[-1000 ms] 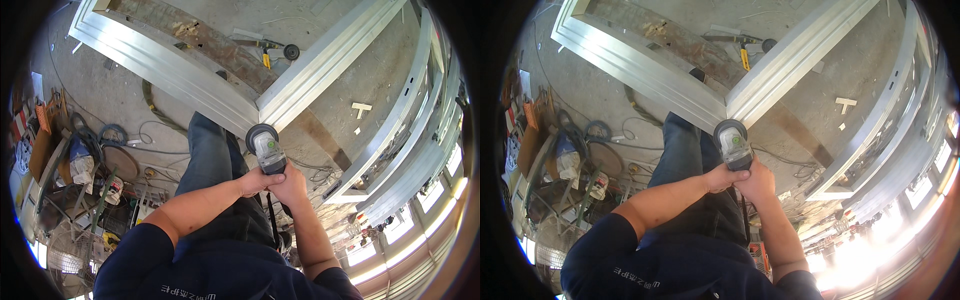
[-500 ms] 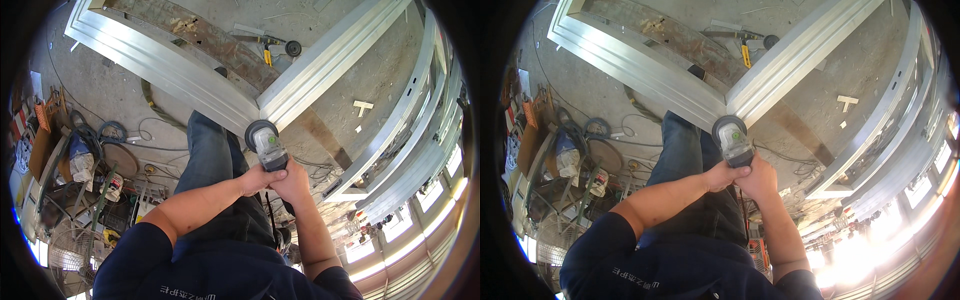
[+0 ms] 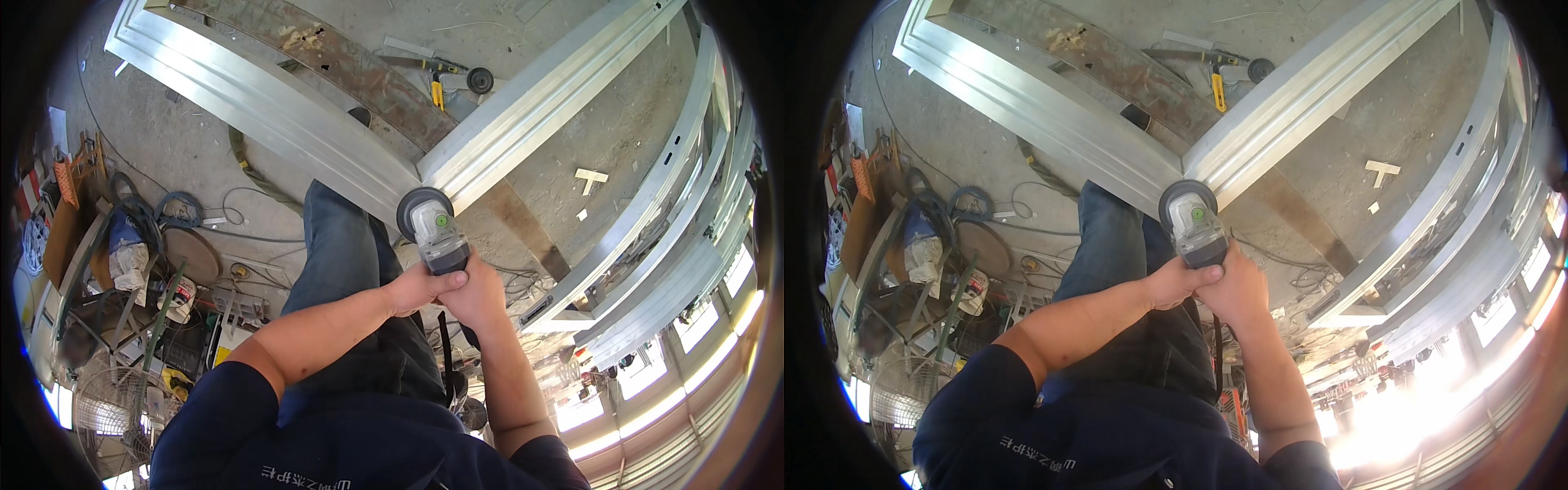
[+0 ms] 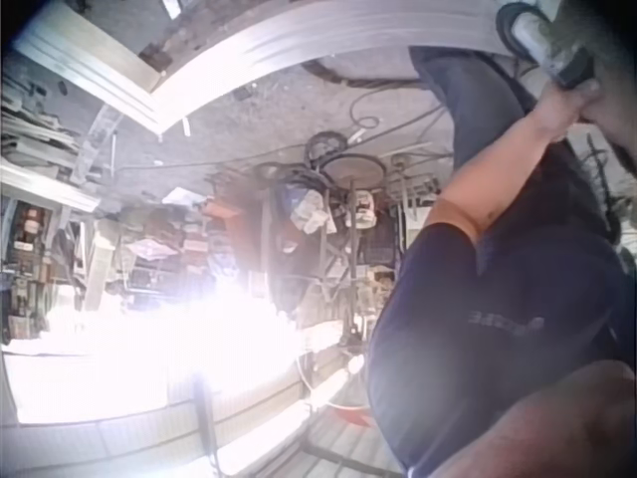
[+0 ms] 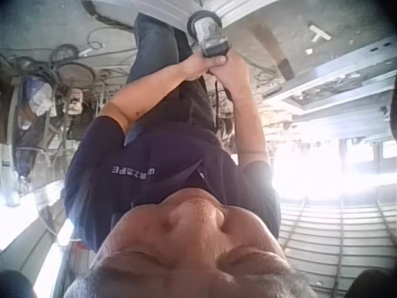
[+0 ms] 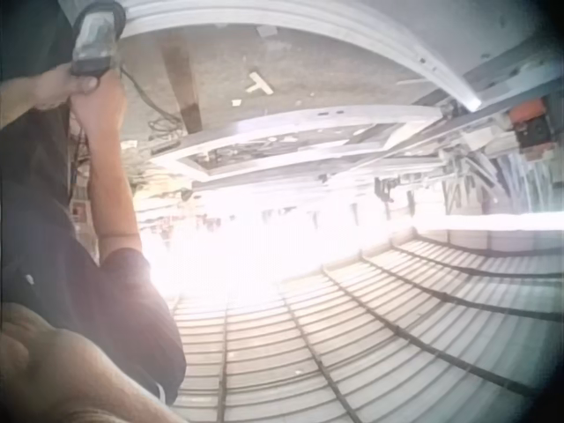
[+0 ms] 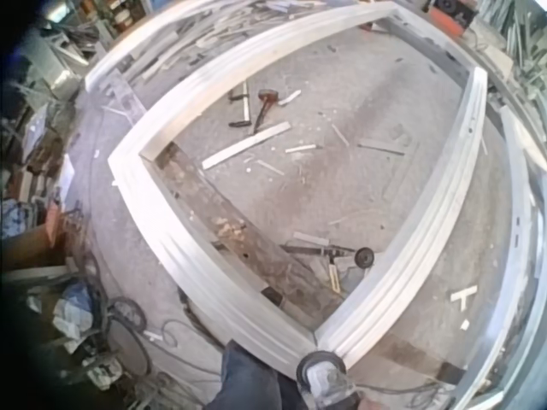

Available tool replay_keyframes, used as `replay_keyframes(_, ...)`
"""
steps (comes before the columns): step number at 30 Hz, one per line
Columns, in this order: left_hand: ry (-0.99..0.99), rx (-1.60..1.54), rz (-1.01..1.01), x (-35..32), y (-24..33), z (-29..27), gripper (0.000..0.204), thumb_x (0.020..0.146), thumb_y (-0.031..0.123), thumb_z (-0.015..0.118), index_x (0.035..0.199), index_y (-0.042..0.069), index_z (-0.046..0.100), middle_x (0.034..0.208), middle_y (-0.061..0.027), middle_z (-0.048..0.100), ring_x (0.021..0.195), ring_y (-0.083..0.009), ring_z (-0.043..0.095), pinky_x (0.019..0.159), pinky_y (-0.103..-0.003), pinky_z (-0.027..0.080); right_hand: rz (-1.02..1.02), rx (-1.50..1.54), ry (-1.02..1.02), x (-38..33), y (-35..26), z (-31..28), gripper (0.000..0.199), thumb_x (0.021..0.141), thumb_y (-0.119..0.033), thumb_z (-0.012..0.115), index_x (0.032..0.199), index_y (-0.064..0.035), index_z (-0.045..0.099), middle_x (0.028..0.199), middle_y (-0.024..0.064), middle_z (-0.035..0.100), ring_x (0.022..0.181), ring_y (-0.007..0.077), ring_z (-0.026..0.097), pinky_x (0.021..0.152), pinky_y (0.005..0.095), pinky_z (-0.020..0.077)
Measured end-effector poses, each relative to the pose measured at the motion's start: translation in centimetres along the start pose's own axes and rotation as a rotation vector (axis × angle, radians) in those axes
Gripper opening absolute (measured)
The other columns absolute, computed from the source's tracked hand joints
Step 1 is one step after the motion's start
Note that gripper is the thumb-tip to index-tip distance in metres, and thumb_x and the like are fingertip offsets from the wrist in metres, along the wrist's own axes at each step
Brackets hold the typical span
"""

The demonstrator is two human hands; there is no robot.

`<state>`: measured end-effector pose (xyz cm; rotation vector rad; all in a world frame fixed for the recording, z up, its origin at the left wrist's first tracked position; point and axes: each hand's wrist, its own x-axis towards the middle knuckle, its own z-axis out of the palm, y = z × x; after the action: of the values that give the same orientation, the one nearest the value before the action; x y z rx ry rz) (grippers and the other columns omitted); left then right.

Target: The person uses an angle grinder to smooth the edges and corners of a large white metal frame. They reposition the frame several times to access different sides and continue grinding along the edges.

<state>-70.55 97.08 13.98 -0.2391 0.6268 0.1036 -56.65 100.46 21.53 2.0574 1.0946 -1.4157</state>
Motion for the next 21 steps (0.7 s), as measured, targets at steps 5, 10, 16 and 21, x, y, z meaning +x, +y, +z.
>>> replay_keyframes(5,0.010,0.007,0.043,0.2,-0.6,-0.1,0.081,0.085,0.045,0.084,0.146,0.008,0.046,0.140,-0.0074,0.055,0.130,-0.0225,0.054,0.107,-0.042,0.047,-0.013,0.001,0.004,-0.2,-0.1,-0.3,0.053,0.070,-0.026,0.077,0.111,0.0009,0.058,0.094,0.0265,0.072,0.094,0.0470,0.069,0.083,0.0528,0.0553)
replay_keyframes(10,-0.010,-0.019,0.041,0.0,0.2,0.2,0.079,0.086,0.044,0.084,0.146,0.009,0.046,0.139,-0.0068,0.055,0.130,-0.0209,0.053,0.107,-0.042,0.047,-0.020,0.010,0.011,0.3,-0.1,-0.3,0.050,0.071,-0.025,0.076,0.110,0.0008,0.058,0.093,0.0268,0.072,0.093,0.0471,0.069,0.083,0.0528,0.0554)
replay_keyframes(16,0.009,-0.003,0.060,0.1,-0.5,0.0,0.078,0.086,0.046,0.083,0.144,0.009,0.047,0.136,-0.0067,0.057,0.125,-0.0209,0.056,0.102,-0.041,0.050,-0.025,0.027,0.020,0.2,-0.2,-0.2,0.049,0.072,-0.025,0.075,0.110,0.0009,0.058,0.093,0.0264,0.072,0.093,0.0471,0.069,0.082,0.0526,0.0554)
replay_keyframes(21,0.020,0.002,0.093,0.0,0.2,0.4,0.078,0.086,0.048,0.083,0.142,0.009,0.048,0.135,-0.0073,0.057,0.123,-0.0217,0.057,0.099,-0.042,0.052,-0.054,0.031,0.016,0.5,-0.4,-0.5,0.051,0.071,-0.027,0.076,0.110,0.0013,0.059,0.093,0.0263,0.072,0.093,0.0470,0.069,0.082,0.0524,0.0553)
